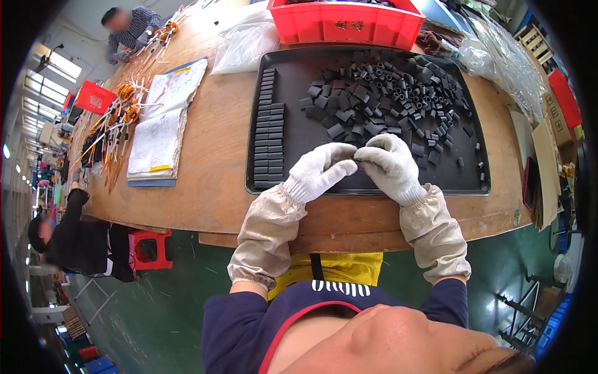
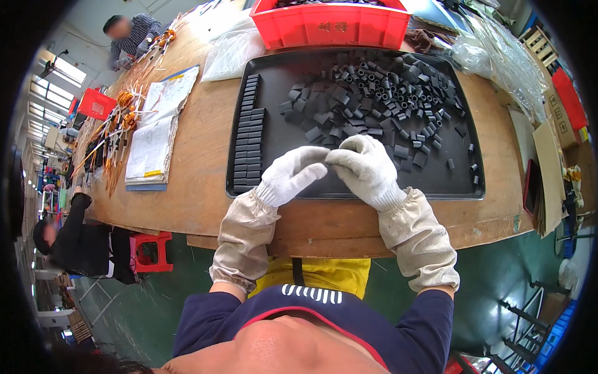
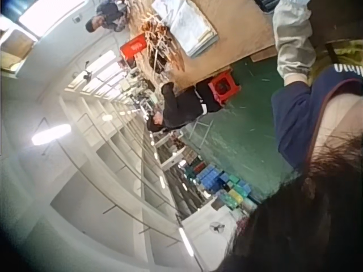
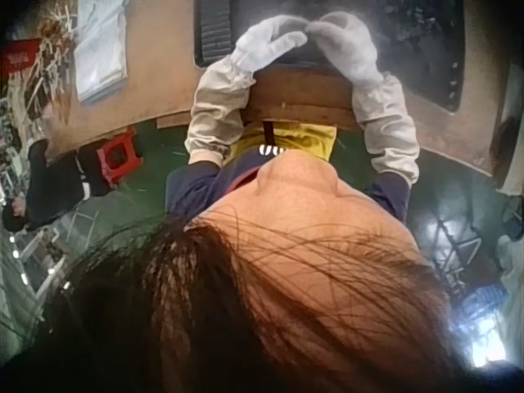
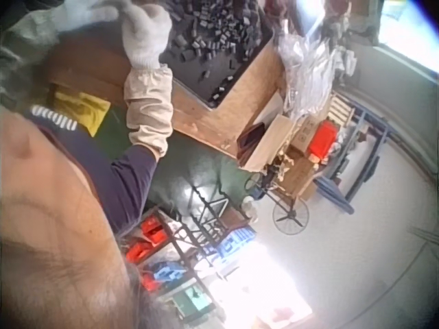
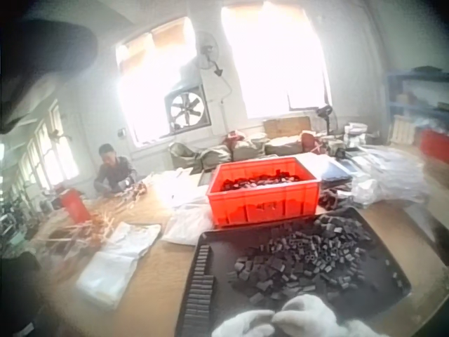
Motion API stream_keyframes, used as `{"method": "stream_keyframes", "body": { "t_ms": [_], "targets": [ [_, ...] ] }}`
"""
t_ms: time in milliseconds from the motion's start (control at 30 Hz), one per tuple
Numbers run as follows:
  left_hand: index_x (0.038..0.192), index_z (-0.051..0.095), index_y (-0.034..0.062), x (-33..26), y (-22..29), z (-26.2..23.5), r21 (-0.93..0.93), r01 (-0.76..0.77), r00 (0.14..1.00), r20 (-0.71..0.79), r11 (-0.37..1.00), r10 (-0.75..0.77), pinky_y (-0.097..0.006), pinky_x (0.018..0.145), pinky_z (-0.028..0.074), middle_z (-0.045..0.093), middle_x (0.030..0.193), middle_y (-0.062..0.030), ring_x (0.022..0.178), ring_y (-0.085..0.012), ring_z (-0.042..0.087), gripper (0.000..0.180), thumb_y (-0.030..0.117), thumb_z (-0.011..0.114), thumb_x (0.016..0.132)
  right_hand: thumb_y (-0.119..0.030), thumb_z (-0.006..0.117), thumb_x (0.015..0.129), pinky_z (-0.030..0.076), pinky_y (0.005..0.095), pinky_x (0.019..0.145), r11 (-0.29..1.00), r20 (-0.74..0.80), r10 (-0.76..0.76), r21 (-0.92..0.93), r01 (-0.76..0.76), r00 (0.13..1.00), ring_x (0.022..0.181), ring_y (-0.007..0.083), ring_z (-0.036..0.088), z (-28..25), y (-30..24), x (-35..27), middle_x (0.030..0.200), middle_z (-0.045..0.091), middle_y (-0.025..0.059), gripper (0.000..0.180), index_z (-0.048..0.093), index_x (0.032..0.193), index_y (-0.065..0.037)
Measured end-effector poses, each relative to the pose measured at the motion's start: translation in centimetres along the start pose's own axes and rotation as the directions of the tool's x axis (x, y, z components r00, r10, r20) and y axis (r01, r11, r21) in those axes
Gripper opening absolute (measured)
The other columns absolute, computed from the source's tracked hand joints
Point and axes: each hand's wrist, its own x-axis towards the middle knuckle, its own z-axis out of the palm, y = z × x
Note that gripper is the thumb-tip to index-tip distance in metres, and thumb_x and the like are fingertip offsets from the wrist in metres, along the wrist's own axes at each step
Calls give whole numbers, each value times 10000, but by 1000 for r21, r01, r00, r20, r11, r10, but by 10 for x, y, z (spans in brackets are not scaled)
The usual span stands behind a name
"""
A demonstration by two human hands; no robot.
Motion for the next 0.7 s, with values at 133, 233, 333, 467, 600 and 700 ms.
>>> {"method": "stream_keyframes", "body": {
  "t_ms": [133, 233, 333, 467, 600, 700],
  "targets": [
    [1294, 654, 19, -2, 7, -4, 15, -6, 994, 109, 1000, 4, -316, 926, 529, 731, 1135, -109, 1026, -140, 661, 405, 283, 709, 991, -14, 802, 675, 514, 414, 859, 999, 17, -49, -24, 49, 999, 933, 296, 659, 0, 1, -2, 970, 681, 57, 378, 764, 1020, -163],
    [1298, 646, 4, -2, 4, -3, -121, 106, 985, 151, 987, -87, -309, 922, 528, 728, 1115, -84, 1013, -124, 648, 423, 287, 712, 991, 0, 793, 676, 517, 416, 858, 998, 39, -62, -6, 62, 997, 940, 303, 656, -1, 1, -1, 982, 681, 61, 394, 759, 1035, -159],
    [1295, 647, -1, -3, 4, -3, -169, 133, 985, 132, 977, -111, -305, 913, 531, 728, 1098, -74, 999, -128, 653, 431, 286, 721, 983, -6, 792, 715, 523, 413, 851, 998, 37, -64, 23, 64, 997, 932, 303, 658, 0, 2, 0, 992, 686, 71, 389, 736, 1080, -130],
    [1247, 689, 28, -2, 4, -2, -64, 107, 994, 15, 992, -106, -300, 897, 535, 730, 1091, -90, 979, -139, 667, 378, 258, 752, 953, -112, 816, 836, 542, 371, 811, 944, 4, 227, 244, -221, 974, 907, 252, 681, 5, -3, -5, 1015, 707, 85, 355, 678, 1161, -77],
    [1258, 694, 49, -1, 3, -7, 53, 129, 992, -2, 990, -129, -297, 980, 512, 709, 1201, -77, 1110, -127, 640, 345, 201, 754, 955, -227, 828, 895, 551, 323, 780, 882, 71, 367, 291, -371, 928, 886, 196, 689, 1, -1, -8, 1021, 721, 94, 394, 648, 1201, -56],
    [1226, 717, 49, -1, -7, -3, -53, 79, 997, -20, 995, -80, -306, 944, 522, 726, 1130, -76, 1052, -139, 662, 316, 187, 757, 944, -90, 785, 894, 552, 335, 809, 894, 89, 248, 363, -263, 965, 911, 230, 686, -2, -1, -4, 1028, 691, 95, 294, 682, 1168, -59]
  ]
}}
